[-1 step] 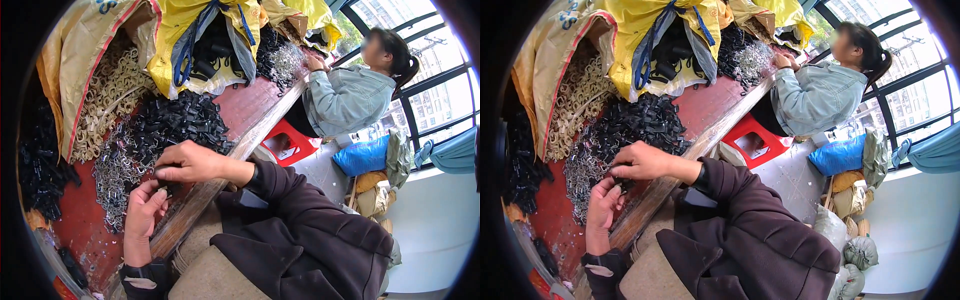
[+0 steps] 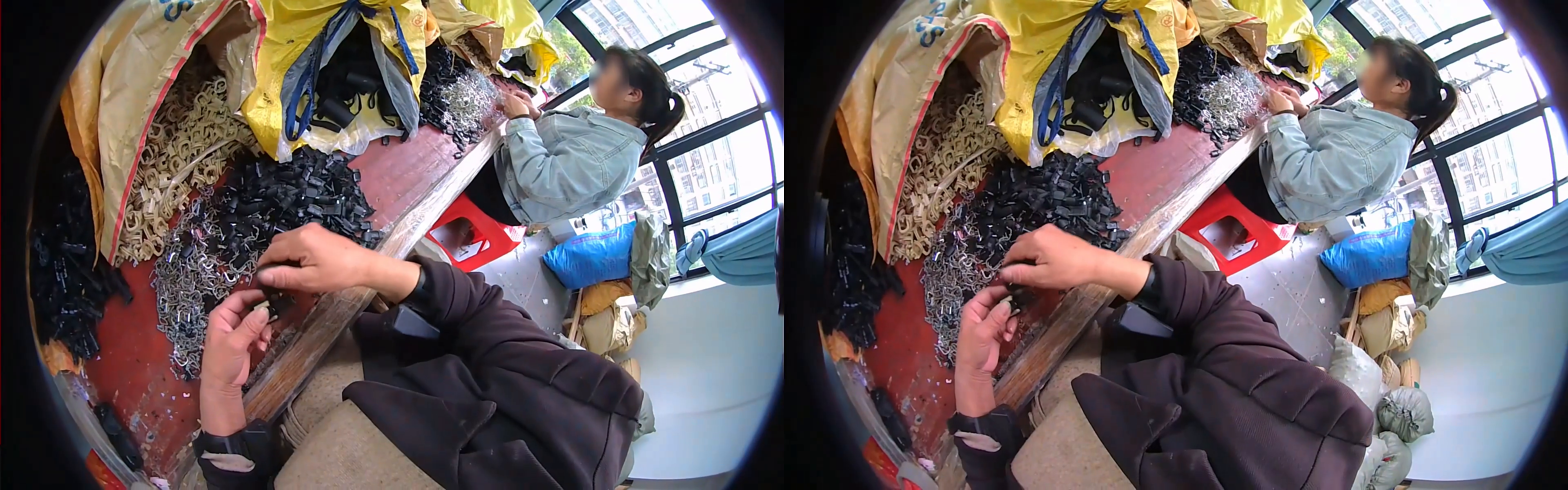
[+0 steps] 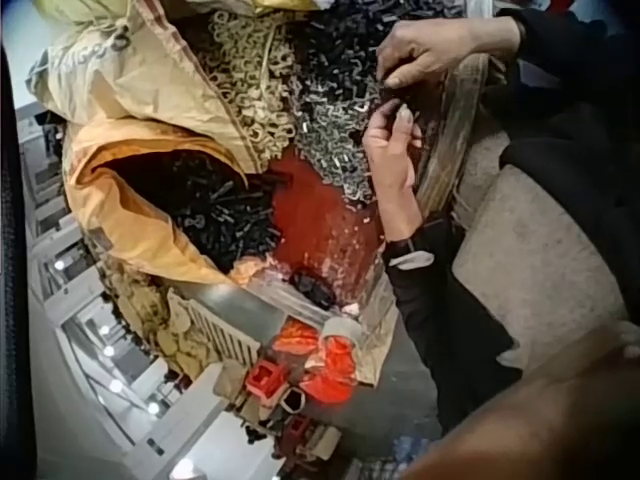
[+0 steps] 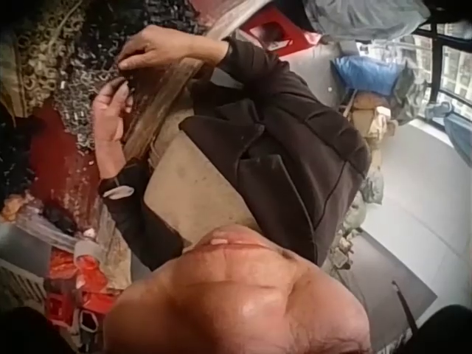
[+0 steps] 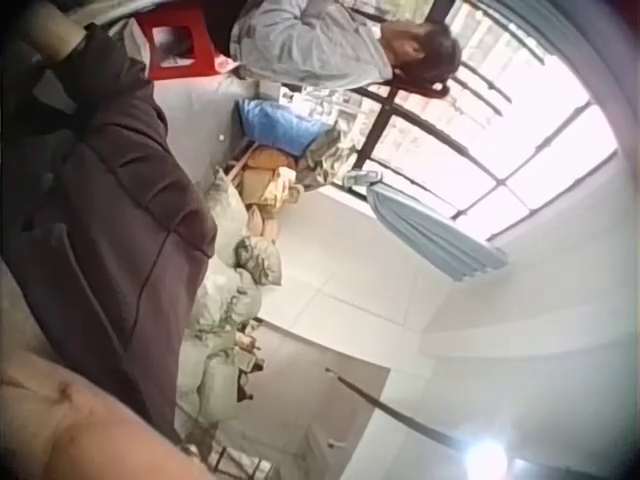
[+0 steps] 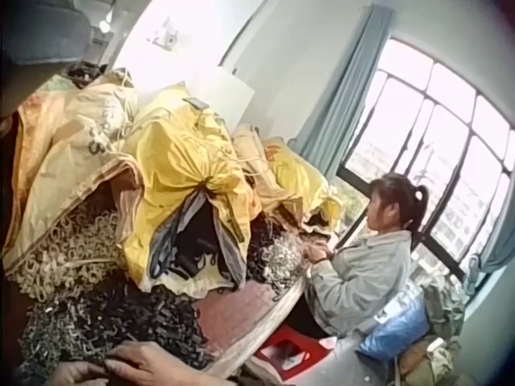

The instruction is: The person assembles components by hand, picking up a black plastic housing and a white plastic insert, fitting the insert into the housing, and then pressing a metal clip onto the assembly before placing the finished part into a pile.

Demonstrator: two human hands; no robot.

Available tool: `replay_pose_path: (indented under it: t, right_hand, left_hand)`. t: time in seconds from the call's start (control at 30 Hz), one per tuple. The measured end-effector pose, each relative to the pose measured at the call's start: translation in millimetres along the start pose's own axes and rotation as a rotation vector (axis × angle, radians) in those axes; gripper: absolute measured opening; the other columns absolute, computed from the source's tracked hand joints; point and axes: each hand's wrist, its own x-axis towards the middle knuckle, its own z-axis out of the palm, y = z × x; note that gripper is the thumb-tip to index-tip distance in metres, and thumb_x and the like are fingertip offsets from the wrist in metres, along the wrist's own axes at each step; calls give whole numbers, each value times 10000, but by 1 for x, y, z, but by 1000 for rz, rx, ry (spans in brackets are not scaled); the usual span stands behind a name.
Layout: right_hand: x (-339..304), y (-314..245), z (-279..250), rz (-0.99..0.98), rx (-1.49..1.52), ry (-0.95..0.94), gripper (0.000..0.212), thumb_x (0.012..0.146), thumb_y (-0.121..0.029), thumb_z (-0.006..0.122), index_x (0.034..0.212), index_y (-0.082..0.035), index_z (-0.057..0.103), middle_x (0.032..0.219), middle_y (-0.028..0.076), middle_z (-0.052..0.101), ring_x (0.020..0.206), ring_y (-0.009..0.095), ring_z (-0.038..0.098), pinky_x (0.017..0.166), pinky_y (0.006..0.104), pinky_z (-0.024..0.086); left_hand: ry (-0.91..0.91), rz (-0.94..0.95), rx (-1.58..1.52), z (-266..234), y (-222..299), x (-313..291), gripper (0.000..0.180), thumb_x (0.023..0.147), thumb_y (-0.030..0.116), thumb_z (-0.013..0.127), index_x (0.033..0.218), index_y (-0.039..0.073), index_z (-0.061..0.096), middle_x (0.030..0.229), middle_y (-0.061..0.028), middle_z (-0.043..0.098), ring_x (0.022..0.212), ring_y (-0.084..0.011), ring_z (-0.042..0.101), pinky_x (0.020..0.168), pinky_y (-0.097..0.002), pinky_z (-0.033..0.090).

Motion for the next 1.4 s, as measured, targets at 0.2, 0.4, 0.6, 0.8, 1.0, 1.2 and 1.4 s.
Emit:
replay_pose_path:
  t: [0.2,0.4,0.6,0.8,1.0,1.2,1.4]
  right_hand:
    - [-9,0,-14,89,-69,-24,288,790,-274,516,814,8,571,705,149,547,663,293,548,577,331,434]
    - [-16,3,-22,149,-71,-47,275,797,-265,511,822,3,567,737,144,550,665,285,549,574,339,429]
    - [-10,-6,14,36,-33,-44,248,802,-242,497,806,0,551,719,149,544,653,307,533,565,352,422]
    - [-6,-9,7,143,-40,-91,231,810,-232,476,802,-11,540,698,151,529,640,329,516,548,369,413]
    - [-6,-11,13,146,-33,-26,227,813,-219,468,784,-4,531,674,158,516,631,331,517,542,375,407]
    - [-6,-12,26,50,-132,144,217,817,-197,458,764,3,521,657,160,509,617,331,508,529,368,396]
    - [-7,-6,37,175,-45,145,201,813,-198,463,783,-10,528,692,146,520,620,325,503,540,356,405]
  left_hand:
    - [40,34,-31,-3,3,2,217,754,100,563,934,8,483,731,-21,525,495,-65,452,418,-153,356]
    - [78,41,-25,-7,5,3,227,746,124,579,922,16,485,717,-13,525,500,-59,460,421,-150,363]
    - [66,40,75,-6,-1,5,229,732,120,591,914,22,491,700,-4,529,500,-60,471,428,-152,369]
    - [50,45,174,-2,5,2,223,725,110,593,906,22,498,699,-6,535,501,-63,481,434,-153,372]
    - [33,12,128,-4,1,2,219,734,104,585,915,12,502,723,-23,552,516,-73,502,443,-161,394]
    - [89,-23,18,-9,1,5,216,744,92,575,928,4,505,746,-40,564,525,-91,531,451,-165,435]
    - [96,-32,31,-10,-1,4,229,736,99,587,929,4,510,742,-29,557,526,-87,534,454,-159,437]
